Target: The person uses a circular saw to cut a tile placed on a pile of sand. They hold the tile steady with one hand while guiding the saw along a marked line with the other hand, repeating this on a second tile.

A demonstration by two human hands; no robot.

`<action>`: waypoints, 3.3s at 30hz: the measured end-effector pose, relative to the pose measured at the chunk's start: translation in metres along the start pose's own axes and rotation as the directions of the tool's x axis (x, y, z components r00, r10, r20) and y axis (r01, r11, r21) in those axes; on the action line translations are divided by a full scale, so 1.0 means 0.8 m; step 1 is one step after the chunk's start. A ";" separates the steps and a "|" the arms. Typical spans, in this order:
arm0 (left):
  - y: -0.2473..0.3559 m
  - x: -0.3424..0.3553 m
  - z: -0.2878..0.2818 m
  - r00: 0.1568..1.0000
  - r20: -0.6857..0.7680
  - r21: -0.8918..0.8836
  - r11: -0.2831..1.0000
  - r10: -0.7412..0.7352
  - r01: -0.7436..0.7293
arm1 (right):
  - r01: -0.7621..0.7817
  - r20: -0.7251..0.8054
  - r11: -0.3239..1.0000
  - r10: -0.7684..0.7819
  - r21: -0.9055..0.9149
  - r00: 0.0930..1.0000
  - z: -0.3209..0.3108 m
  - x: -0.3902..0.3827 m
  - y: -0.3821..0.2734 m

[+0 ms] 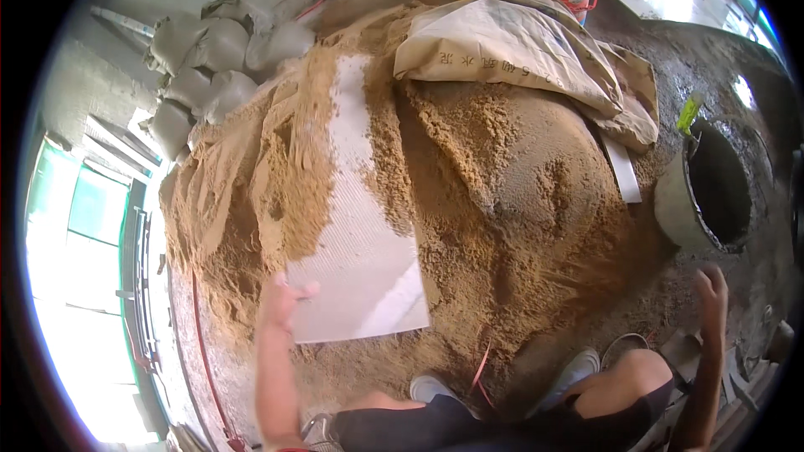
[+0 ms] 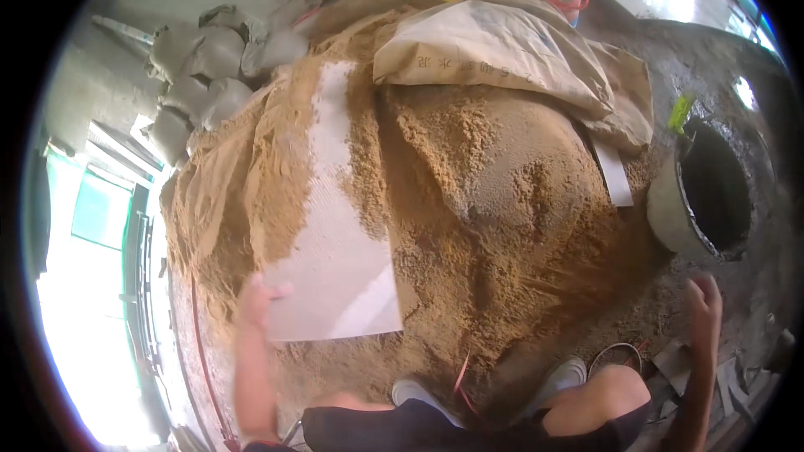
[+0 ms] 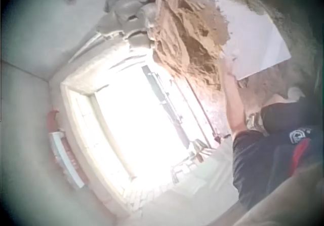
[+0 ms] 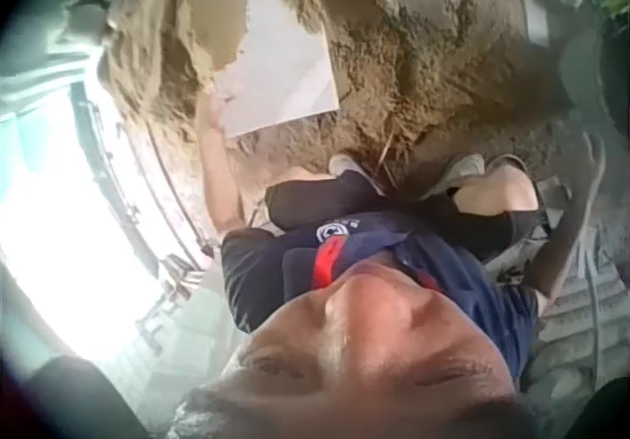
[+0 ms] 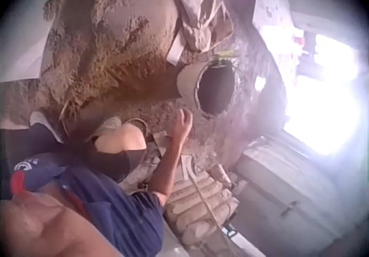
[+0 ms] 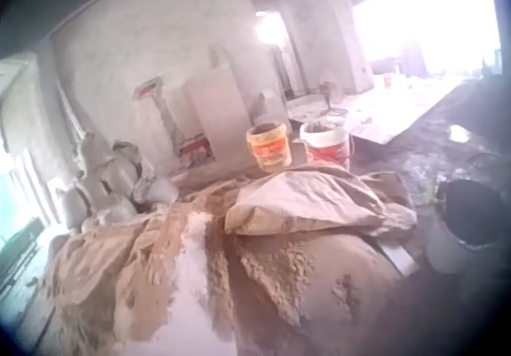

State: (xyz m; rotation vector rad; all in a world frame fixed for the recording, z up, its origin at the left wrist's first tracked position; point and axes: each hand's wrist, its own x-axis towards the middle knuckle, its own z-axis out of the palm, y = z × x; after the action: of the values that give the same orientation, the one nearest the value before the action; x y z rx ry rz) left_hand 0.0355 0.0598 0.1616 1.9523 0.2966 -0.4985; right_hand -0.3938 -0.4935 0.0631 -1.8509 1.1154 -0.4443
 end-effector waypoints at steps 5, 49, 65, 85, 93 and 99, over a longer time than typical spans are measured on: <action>0.072 -0.051 0.042 0.968 0.191 0.428 0.873 0.164 -0.233 | -0.102 0.725 0.952 -0.148 0.290 0.673 0.207 -0.014 -0.228; -0.174 -0.048 0.318 0.735 0.672 -0.301 0.873 -0.091 0.383 | -0.671 0.600 0.553 0.341 0.495 0.724 0.256 0.032 -0.080; -0.089 -0.026 0.365 0.304 0.947 -0.007 0.939 -0.105 0.345 | -0.663 0.771 0.513 0.002 0.545 0.636 0.273 -0.020 -0.043; 0.127 0.183 0.471 0.282 0.691 0.436 -0.072 0.666 -0.897 | -0.836 0.233 0.110 0.934 0.538 0.273 -0.263 -0.340 0.533; 0.089 0.314 0.417 -0.024 0.652 0.367 -0.343 0.758 -0.865 | -0.157 0.024 0.061 0.870 0.986 0.493 -0.234 -0.297 0.524; 0.095 0.330 0.403 0.020 0.671 0.245 -0.196 0.741 -0.950 | -0.051 0.019 0.005 0.882 0.999 0.471 -0.132 -0.237 0.334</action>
State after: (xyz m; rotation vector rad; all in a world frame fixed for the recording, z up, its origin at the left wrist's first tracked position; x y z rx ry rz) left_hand 0.2325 -0.2690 -0.0184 2.0975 -1.7781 0.1908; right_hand -0.7024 -0.4385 -0.0785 0.0900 1.3981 -1.0759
